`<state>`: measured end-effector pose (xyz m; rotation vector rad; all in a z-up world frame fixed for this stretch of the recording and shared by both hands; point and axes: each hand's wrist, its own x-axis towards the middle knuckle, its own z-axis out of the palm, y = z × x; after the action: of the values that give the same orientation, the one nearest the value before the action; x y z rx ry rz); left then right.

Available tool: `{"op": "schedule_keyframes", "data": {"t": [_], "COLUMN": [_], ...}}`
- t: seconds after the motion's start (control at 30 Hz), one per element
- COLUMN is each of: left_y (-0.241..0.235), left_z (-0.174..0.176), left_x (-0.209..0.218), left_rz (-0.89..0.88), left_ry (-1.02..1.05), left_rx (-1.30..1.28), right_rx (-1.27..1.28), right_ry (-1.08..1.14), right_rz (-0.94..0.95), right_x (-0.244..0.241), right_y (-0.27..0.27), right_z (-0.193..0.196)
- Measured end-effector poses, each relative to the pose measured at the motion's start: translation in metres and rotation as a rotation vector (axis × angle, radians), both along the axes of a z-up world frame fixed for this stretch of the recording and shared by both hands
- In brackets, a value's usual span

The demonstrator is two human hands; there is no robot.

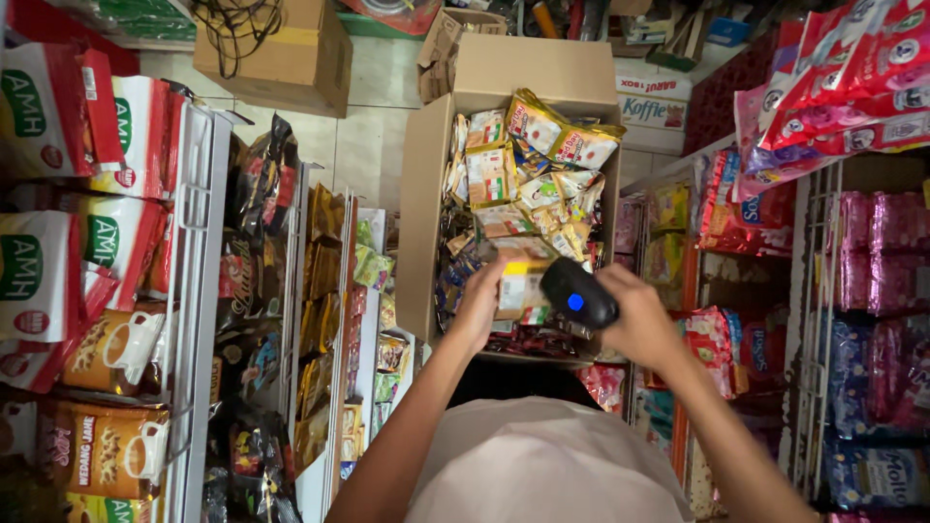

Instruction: The person scans sachets of drink mix from a cardboard box using a handheld barcode scanner and then stacks the sachets onto a shelf in a store.

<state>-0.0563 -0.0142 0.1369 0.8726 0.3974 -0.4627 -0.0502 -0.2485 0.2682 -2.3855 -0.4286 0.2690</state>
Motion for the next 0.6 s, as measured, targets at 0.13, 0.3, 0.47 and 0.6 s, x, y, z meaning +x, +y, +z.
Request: {"op": "schedule_keyframes", "data": {"t": [0.13,0.3,0.47,0.6], "left_y": [-0.005,-0.007,0.006,0.009], "left_z": [0.006,0.014,0.020,0.026], "left_x": [-0.012,-0.030,-0.032,-0.016], "left_rz": [-0.027,-0.120,-0.265,-0.099], "left_ry": [-0.128,-0.424,-0.144,0.092], "left_rx": [0.194,0.275,0.160,-0.031], "right_rx": [0.358,0.878,0.950,0.644], "right_ry": [0.393,0.919,0.719,0.487], "right_rz": [-0.579,-0.898,-0.724,-0.485], "right_x": [0.005,0.016,0.008,0.004], "right_y": [-0.003,0.019,0.023,0.018], "right_z": [-0.062,-0.087,-0.107,-0.104]}}
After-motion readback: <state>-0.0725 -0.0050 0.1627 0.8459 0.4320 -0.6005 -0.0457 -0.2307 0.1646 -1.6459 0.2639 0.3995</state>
